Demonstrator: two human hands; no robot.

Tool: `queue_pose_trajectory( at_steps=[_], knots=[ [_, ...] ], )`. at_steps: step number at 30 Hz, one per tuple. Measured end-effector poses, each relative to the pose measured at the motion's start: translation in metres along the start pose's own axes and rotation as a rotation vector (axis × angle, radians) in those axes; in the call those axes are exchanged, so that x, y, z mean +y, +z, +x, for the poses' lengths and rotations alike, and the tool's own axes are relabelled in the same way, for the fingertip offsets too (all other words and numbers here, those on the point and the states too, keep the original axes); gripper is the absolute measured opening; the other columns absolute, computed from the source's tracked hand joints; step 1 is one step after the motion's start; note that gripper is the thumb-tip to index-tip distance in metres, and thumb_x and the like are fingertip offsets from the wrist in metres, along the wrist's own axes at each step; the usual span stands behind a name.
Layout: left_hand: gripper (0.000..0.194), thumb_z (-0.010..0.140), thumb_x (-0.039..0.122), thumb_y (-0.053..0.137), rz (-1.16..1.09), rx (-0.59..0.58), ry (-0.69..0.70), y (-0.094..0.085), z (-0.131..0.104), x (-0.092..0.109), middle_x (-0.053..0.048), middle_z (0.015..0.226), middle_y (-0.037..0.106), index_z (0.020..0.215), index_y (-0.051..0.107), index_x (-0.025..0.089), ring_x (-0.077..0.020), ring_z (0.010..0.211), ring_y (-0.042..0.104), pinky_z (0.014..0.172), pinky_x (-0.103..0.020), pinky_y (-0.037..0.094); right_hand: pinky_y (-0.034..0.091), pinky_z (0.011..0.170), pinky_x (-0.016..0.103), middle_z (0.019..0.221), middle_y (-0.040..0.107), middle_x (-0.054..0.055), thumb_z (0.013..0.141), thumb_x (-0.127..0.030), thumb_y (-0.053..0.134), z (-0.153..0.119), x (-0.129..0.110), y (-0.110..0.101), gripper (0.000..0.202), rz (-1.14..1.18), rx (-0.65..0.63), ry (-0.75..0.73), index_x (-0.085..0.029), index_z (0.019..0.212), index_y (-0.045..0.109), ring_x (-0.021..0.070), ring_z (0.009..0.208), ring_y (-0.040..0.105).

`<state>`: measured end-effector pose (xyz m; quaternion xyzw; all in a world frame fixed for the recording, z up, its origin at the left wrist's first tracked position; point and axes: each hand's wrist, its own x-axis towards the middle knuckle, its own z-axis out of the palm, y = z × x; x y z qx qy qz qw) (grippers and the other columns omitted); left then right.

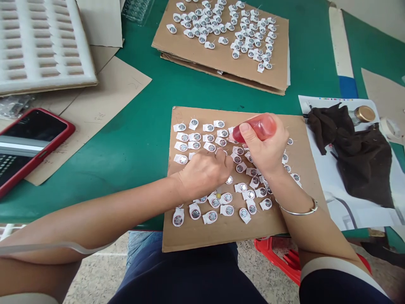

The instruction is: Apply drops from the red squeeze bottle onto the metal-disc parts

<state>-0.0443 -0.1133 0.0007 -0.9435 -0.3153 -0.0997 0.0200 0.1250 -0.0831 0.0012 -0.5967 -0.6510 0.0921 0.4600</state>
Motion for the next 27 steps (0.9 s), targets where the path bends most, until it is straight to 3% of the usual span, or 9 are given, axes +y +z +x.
queue_pose_trajectory(
  at_steps=[12,23,27],
  knots=[
    [0.02,0.074,0.001,0.038,0.101,0.09,0.035,0.002,0.0,-0.001,-0.009,0.07,0.062,0.069,0.053,0.013,-0.0155,0.044,0.053,0.035,-0.026,0.031,0.054,0.073,0.04,0.078,0.066,0.003,0.073,-0.048,0.065,-0.001,-0.002,-0.002,0.028,-0.022,0.022,-0.039,-0.023,0.083,0.058,0.0181,0.072,0.062],
    [0.019,0.074,0.002,0.04,0.051,0.005,0.013,-0.001,0.001,-0.002,-0.009,0.071,0.062,0.075,0.056,0.012,-0.0152,0.047,0.054,0.038,-0.026,0.028,0.054,0.079,0.04,0.082,0.065,0.003,0.074,-0.042,0.067,-0.005,-0.005,-0.005,0.023,-0.044,-0.03,-0.141,-0.023,0.083,0.058,0.0181,0.078,0.063],
    [0.015,0.073,0.009,0.046,-0.081,-0.027,-0.105,-0.005,0.002,-0.013,-0.005,0.066,0.061,0.079,0.059,0.013,-0.0148,0.049,0.055,0.04,-0.025,0.028,0.055,0.074,0.039,0.081,0.065,0.003,0.071,-0.043,0.069,-0.006,-0.002,-0.003,0.026,-0.082,-0.02,-0.2,-0.022,0.082,0.058,0.018,0.076,0.063]
  ],
)
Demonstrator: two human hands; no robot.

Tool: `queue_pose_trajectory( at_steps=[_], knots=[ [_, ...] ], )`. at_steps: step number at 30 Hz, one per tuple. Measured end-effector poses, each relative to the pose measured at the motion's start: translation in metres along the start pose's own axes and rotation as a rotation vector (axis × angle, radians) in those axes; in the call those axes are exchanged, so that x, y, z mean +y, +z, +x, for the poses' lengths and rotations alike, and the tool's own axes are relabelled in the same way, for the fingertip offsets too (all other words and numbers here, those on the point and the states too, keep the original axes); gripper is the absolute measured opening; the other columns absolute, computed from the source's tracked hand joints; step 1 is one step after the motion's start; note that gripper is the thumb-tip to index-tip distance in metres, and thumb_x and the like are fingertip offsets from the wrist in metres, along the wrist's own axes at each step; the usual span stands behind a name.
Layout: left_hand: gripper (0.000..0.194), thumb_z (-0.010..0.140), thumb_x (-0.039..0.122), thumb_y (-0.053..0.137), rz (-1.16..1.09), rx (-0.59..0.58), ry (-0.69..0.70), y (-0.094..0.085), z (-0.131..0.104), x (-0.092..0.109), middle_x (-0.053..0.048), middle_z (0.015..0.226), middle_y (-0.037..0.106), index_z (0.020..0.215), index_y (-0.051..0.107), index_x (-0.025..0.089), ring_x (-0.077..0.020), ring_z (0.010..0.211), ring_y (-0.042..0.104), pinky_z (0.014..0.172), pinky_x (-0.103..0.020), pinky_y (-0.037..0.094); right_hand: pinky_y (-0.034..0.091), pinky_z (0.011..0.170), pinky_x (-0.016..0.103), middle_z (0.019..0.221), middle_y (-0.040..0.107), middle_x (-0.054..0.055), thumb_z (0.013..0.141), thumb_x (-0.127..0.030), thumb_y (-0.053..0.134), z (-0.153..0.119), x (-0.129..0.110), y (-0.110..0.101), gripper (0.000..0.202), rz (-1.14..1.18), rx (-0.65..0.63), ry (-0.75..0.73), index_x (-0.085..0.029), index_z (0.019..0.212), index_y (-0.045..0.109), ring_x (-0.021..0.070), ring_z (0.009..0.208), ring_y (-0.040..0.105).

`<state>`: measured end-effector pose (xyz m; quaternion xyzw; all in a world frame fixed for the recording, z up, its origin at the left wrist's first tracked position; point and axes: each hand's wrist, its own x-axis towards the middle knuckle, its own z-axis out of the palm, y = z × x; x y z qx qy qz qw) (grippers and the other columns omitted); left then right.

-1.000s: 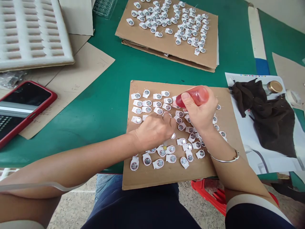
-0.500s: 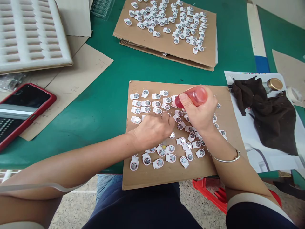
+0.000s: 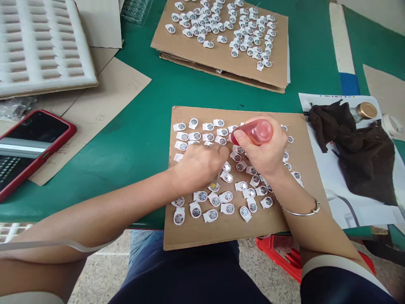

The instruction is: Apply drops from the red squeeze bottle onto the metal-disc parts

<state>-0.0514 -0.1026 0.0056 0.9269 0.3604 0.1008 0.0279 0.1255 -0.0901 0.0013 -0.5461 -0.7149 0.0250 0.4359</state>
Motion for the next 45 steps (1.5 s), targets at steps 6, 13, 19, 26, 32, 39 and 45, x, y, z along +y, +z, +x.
queue_pose_trajectory(
  at_steps=[6,13,19,26,32,39,45],
  knots=[
    [0.015,0.076,0.015,0.048,-0.39,0.027,-0.114,-0.005,0.003,-0.024,-0.002,0.072,0.063,0.081,0.062,0.015,-0.0152,0.065,0.059,0.057,-0.027,0.04,0.054,0.067,0.037,0.075,0.065,0.002,0.072,-0.046,0.066,0.002,0.001,-0.002,0.026,-0.031,0.103,0.001,-0.022,0.077,0.057,0.017,0.07,0.063],
    [0.011,0.077,0.016,0.052,-0.54,0.052,-0.139,-0.001,0.003,-0.03,-0.001,0.07,0.062,0.081,0.062,0.015,-0.0132,0.065,0.057,0.061,-0.026,0.042,0.053,0.06,0.036,0.066,0.063,0.002,0.073,-0.054,0.061,0.006,0.0,-0.005,0.031,-0.046,0.144,0.085,-0.023,0.07,0.054,0.0168,0.062,0.06],
    [0.01,0.077,0.016,0.053,-0.525,0.062,-0.119,0.0,0.002,-0.03,-0.001,0.069,0.061,0.081,0.062,0.015,-0.013,0.063,0.056,0.06,-0.027,0.041,0.054,0.061,0.037,0.07,0.064,0.003,0.073,-0.054,0.061,0.001,0.004,0.0,0.033,-0.062,0.113,0.095,-0.022,0.074,0.055,0.0166,0.063,0.061],
    [0.012,0.077,0.015,0.051,-0.517,0.061,-0.092,-0.002,0.003,-0.03,-0.002,0.07,0.062,0.079,0.062,0.014,-0.0134,0.065,0.055,0.061,-0.027,0.042,0.054,0.064,0.039,0.074,0.064,0.004,0.074,-0.053,0.062,0.0,0.005,0.001,0.033,-0.064,0.085,0.092,-0.021,0.079,0.055,0.0175,0.067,0.062],
    [0.011,0.077,0.014,0.051,-0.503,0.061,-0.09,-0.003,0.003,-0.03,-0.002,0.07,0.061,0.079,0.062,0.014,-0.0135,0.065,0.054,0.061,-0.027,0.042,0.054,0.066,0.038,0.074,0.064,0.003,0.073,-0.052,0.063,-0.001,0.006,0.002,0.032,-0.062,0.087,0.091,-0.021,0.08,0.056,0.0173,0.067,0.062],
    [0.01,0.077,0.016,0.052,-0.503,0.068,-0.094,0.0,0.002,-0.031,-0.002,0.07,0.062,0.079,0.062,0.014,-0.0142,0.065,0.055,0.061,-0.027,0.042,0.054,0.068,0.039,0.075,0.064,0.004,0.072,-0.051,0.064,-0.002,0.007,0.002,0.034,-0.056,0.088,0.081,-0.02,0.081,0.056,0.0181,0.07,0.062],
    [0.01,0.078,0.017,0.053,-0.543,0.075,-0.119,0.001,0.002,-0.031,-0.001,0.069,0.062,0.08,0.063,0.015,-0.0135,0.064,0.056,0.059,-0.026,0.042,0.054,0.072,0.04,0.078,0.064,0.003,0.074,-0.049,0.063,-0.002,0.004,0.001,0.031,-0.053,0.04,0.044,-0.02,0.08,0.056,0.0178,0.072,0.062]
  ],
)
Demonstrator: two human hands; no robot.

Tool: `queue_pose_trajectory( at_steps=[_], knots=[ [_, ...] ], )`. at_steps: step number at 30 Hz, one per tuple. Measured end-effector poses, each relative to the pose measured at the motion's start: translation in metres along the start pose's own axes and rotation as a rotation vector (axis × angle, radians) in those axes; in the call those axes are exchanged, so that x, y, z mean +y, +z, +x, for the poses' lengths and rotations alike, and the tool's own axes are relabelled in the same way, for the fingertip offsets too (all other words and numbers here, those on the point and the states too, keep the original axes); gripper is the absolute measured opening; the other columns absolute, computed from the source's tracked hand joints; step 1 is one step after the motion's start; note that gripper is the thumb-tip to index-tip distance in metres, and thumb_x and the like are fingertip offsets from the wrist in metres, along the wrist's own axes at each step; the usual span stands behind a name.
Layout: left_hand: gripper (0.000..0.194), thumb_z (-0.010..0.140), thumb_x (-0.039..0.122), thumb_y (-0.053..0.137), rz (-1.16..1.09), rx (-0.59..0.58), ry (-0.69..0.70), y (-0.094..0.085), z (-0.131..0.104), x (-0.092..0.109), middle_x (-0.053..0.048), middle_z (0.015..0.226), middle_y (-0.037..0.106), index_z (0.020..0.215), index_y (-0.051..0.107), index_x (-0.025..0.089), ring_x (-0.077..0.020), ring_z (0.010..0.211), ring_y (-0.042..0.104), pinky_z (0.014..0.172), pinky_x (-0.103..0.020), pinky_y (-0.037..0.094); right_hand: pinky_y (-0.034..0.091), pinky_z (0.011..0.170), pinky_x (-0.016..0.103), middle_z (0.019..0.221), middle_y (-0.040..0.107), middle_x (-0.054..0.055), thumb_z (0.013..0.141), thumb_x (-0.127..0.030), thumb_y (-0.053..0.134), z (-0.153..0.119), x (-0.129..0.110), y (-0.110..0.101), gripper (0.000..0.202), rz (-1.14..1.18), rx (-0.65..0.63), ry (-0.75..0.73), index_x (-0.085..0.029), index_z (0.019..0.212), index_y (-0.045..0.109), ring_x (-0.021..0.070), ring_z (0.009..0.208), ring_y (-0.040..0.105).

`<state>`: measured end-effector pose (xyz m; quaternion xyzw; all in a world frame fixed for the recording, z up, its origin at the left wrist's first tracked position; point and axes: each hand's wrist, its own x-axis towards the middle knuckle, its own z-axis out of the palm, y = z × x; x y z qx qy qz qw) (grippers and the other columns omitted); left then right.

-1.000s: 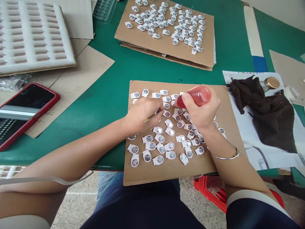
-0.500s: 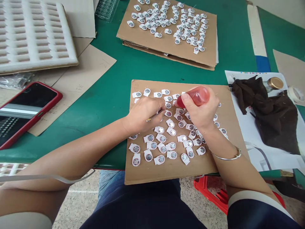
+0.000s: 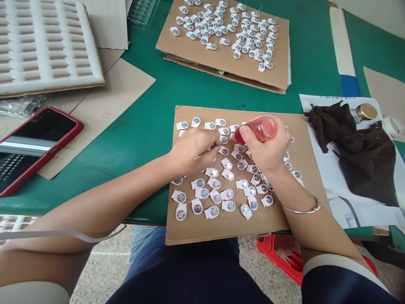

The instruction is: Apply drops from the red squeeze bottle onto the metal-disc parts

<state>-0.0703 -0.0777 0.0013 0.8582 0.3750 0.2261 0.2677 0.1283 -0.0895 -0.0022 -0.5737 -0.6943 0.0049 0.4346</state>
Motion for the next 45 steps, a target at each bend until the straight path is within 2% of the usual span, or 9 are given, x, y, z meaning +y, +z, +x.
queue_pose_trajectory(
  at_steps=[6,14,21,35,45],
  knots=[
    [0.011,0.078,0.019,0.054,-0.046,0.026,-0.066,0.0006,0.0007,0.0009,-0.001,0.069,0.063,0.077,0.064,0.016,-0.0119,0.062,0.056,0.055,-0.024,0.04,0.054,0.073,0.039,0.078,0.065,0.004,0.074,-0.051,0.062,-0.0002,-0.0027,-0.0014,0.03,-0.036,-0.004,-0.006,-0.022,0.079,0.056,0.0186,0.073,0.063],
    [0.011,0.078,0.018,0.054,-0.047,0.025,-0.069,0.0007,0.0006,0.0002,0.0,0.07,0.063,0.078,0.064,0.017,-0.0116,0.062,0.055,0.057,-0.024,0.041,0.055,0.071,0.039,0.078,0.066,0.005,0.075,-0.052,0.061,-0.0014,-0.0037,-0.0011,0.031,-0.042,-0.014,0.003,-0.022,0.08,0.055,0.0189,0.073,0.064],
    [0.009,0.076,0.018,0.055,-0.056,0.045,-0.101,0.0009,0.001,0.0002,0.001,0.066,0.062,0.076,0.064,0.017,-0.0106,0.059,0.054,0.052,-0.023,0.037,0.055,0.068,0.037,0.077,0.067,0.004,0.074,-0.05,0.063,-0.0012,-0.0041,-0.001,0.029,-0.021,0.001,-0.011,-0.023,0.079,0.056,0.0184,0.073,0.065],
    [0.01,0.076,0.019,0.056,-0.087,0.069,-0.118,0.0019,0.0018,-0.0006,0.001,0.067,0.064,0.075,0.066,0.017,-0.0108,0.059,0.057,0.053,-0.023,0.038,0.054,0.07,0.039,0.078,0.065,0.004,0.075,-0.051,0.061,-0.0021,-0.0047,-0.0012,0.029,0.001,-0.016,0.037,-0.023,0.079,0.057,0.0185,0.072,0.063],
    [0.01,0.075,0.015,0.055,-0.102,0.065,-0.106,0.0001,0.0021,0.001,0.001,0.068,0.065,0.074,0.065,0.016,-0.0105,0.06,0.056,0.052,-0.023,0.039,0.054,0.069,0.039,0.077,0.066,0.004,0.075,-0.053,0.061,-0.0018,-0.0048,-0.0011,0.03,-0.032,0.002,0.02,-0.024,0.078,0.057,0.0189,0.071,0.063]
  ],
)
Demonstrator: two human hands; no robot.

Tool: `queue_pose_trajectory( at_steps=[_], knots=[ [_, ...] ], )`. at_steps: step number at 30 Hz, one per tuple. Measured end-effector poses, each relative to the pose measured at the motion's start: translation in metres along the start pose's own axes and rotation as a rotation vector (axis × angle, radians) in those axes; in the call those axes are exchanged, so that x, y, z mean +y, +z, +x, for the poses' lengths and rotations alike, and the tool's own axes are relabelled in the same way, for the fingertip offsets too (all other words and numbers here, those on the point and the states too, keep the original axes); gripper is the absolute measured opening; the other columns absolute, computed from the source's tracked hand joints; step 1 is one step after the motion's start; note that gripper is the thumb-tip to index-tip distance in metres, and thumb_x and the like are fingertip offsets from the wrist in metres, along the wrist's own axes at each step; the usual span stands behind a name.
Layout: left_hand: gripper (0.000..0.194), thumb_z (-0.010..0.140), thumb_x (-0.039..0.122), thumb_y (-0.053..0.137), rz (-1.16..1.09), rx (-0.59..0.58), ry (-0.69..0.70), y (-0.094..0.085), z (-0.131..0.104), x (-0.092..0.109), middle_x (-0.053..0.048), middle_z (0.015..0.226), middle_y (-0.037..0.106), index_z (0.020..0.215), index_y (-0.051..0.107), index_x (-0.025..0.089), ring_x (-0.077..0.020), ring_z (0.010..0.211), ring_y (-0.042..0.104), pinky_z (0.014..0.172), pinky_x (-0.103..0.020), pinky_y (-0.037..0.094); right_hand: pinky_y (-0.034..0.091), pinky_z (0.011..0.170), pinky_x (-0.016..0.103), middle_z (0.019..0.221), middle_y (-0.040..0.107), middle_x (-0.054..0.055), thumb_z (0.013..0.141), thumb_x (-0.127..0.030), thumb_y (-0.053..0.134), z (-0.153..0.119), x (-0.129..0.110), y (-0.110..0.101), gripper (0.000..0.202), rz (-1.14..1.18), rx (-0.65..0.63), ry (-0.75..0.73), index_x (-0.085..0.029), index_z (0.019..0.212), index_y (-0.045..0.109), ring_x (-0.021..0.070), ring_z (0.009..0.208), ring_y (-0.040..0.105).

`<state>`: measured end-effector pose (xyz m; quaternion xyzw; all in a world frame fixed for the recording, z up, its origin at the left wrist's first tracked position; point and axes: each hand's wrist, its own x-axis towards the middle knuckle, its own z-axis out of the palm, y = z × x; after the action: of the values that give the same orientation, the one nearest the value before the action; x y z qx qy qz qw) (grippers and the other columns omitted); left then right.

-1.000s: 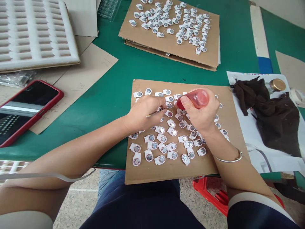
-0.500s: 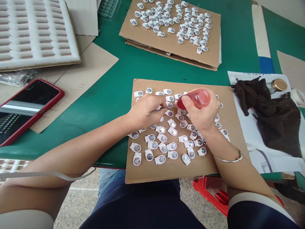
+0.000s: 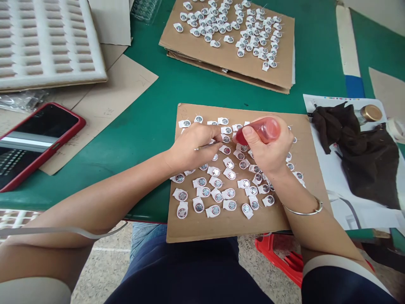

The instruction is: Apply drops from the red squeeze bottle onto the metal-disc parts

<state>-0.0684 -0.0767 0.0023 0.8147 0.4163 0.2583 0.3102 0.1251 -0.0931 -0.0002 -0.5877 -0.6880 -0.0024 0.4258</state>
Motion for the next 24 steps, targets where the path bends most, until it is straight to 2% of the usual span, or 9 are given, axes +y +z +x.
queue_pose_trajectory(
  at_steps=[15,24],
  knots=[
    [0.008,0.074,0.014,0.057,-0.017,0.022,-0.017,0.0014,0.0024,-0.0029,0.003,0.065,0.064,0.071,0.064,0.017,-0.0093,0.057,0.055,0.054,-0.023,0.038,0.054,0.064,0.036,0.075,0.067,0.003,0.075,-0.051,0.062,0.0003,-0.0011,0.0007,0.027,0.036,-0.005,-0.008,-0.024,0.077,0.057,0.0176,0.068,0.063],
    [0.009,0.075,0.015,0.057,-0.03,0.026,-0.031,0.0007,0.0024,0.0002,0.002,0.064,0.063,0.07,0.064,0.015,-0.0096,0.057,0.055,0.054,-0.024,0.038,0.055,0.068,0.036,0.078,0.067,0.003,0.075,-0.047,0.063,-0.001,-0.0018,0.0021,0.025,0.085,-0.005,-0.026,-0.023,0.08,0.057,0.0177,0.073,0.065]
  ],
)
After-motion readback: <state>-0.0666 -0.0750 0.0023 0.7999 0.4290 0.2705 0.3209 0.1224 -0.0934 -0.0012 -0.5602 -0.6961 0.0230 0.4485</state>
